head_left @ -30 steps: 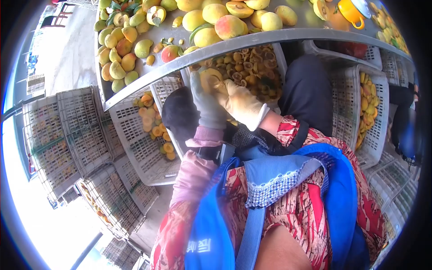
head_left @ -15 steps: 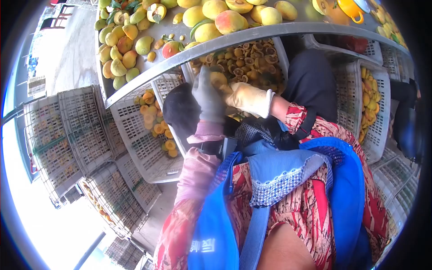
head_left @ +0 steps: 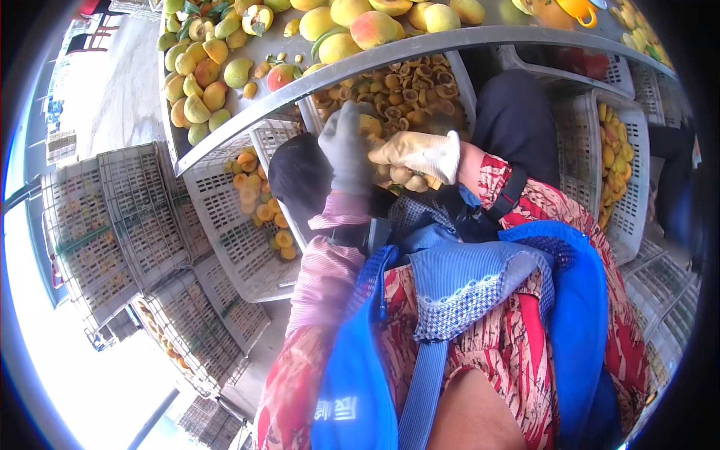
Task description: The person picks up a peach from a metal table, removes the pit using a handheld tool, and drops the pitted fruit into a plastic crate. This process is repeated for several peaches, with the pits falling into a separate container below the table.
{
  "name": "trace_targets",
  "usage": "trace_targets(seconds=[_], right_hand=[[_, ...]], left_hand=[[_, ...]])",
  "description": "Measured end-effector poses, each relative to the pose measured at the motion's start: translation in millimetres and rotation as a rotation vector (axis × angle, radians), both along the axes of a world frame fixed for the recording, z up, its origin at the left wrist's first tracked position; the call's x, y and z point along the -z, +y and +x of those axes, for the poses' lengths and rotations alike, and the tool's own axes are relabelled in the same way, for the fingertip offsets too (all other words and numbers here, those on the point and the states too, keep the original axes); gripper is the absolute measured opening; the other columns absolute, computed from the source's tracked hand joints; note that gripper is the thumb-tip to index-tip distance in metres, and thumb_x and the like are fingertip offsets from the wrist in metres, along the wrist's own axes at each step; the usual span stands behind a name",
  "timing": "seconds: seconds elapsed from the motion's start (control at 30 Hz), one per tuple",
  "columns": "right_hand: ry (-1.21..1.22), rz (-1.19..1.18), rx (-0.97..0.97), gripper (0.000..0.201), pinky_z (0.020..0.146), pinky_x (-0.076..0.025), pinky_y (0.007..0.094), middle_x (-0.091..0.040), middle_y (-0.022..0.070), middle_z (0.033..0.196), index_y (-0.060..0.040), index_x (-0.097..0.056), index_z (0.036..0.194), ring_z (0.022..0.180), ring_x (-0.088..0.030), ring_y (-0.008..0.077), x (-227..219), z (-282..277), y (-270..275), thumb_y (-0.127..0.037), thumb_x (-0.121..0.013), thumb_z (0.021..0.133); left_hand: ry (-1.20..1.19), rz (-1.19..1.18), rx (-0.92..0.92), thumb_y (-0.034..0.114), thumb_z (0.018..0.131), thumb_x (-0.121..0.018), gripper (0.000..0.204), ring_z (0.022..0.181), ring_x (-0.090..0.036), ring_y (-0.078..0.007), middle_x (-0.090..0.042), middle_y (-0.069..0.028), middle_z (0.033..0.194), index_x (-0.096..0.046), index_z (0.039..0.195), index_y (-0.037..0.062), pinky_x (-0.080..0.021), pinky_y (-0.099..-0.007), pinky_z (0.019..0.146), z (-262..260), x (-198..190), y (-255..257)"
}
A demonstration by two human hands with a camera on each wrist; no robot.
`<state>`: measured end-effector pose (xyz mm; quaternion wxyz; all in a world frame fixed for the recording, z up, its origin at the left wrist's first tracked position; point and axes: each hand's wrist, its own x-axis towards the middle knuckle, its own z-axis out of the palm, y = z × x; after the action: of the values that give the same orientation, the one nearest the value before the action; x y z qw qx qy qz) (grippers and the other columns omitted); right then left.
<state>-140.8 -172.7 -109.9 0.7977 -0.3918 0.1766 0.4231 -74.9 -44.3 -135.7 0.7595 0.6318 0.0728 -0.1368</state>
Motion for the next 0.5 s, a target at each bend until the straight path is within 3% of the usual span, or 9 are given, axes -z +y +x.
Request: trace_targets(seconds=[0.1,0.2,0.33,0.5], right_hand=[[0.040,0.066,0.055,0.027,0.032,-0.023,0.0188,-0.040,-0.0053,0.058,-0.0091,-0.050,0.079,0.036,-0.034,0.0022,-11.8,-6.7,-4.0,-0.032,-0.054,0.093],[0.035,0.171,0.072,0.031,0.032,-0.021,0.0201,-0.033,-0.0075,0.050,-0.0104,-0.049,0.080,0.033,-0.027,0.0024,-19.2,-14.1,-8.9,-0.038,-0.051,0.095],[-0.058,0.361,0.050,0.032,0.034,-0.022,0.0188,-0.035,-0.0089,0.052,-0.0150,-0.048,0.077,0.035,-0.028,0.0014,-14.7,-28.7,-20.4,-0.042,-0.053,0.094],[-0.129,0.448,0.064,0.037,0.033,-0.021,0.0171,-0.033,-0.0104,0.048,-0.0186,-0.042,0.070,0.032,-0.028,0.0004,-23.4,-41.3,-26.8,-0.045,-0.052,0.095]], left_hand=[[-0.029,-0.038,0.267,0.034,0.090,-0.056,0.037,0.062,-0.057,-0.0108,-0.065,-0.0046,0.071,-0.068,0.086,-0.0007,-0.044,-0.0222,0.059,7.2,-2.7,3.4],[-0.037,-0.160,0.404,0.035,0.094,-0.050,0.041,0.071,-0.063,-0.0212,-0.065,-0.0140,0.080,-0.062,0.092,-0.0038,-0.051,-0.0303,0.067,4.9,-5.3,2.9],[-0.087,-0.172,0.471,0.036,0.093,-0.048,0.044,0.065,-0.062,-0.0184,-0.066,-0.0118,0.075,-0.065,0.084,-0.0031,-0.050,-0.0304,0.063,-5.8,-32.2,-7.1],[0.193,-0.514,0.408,0.036,0.093,-0.050,0.040,0.067,-0.063,-0.0241,-0.064,-0.0146,0.077,-0.061,0.088,-0.0017,-0.052,-0.0335,0.062,-21.6,-43.9,-25.0]])
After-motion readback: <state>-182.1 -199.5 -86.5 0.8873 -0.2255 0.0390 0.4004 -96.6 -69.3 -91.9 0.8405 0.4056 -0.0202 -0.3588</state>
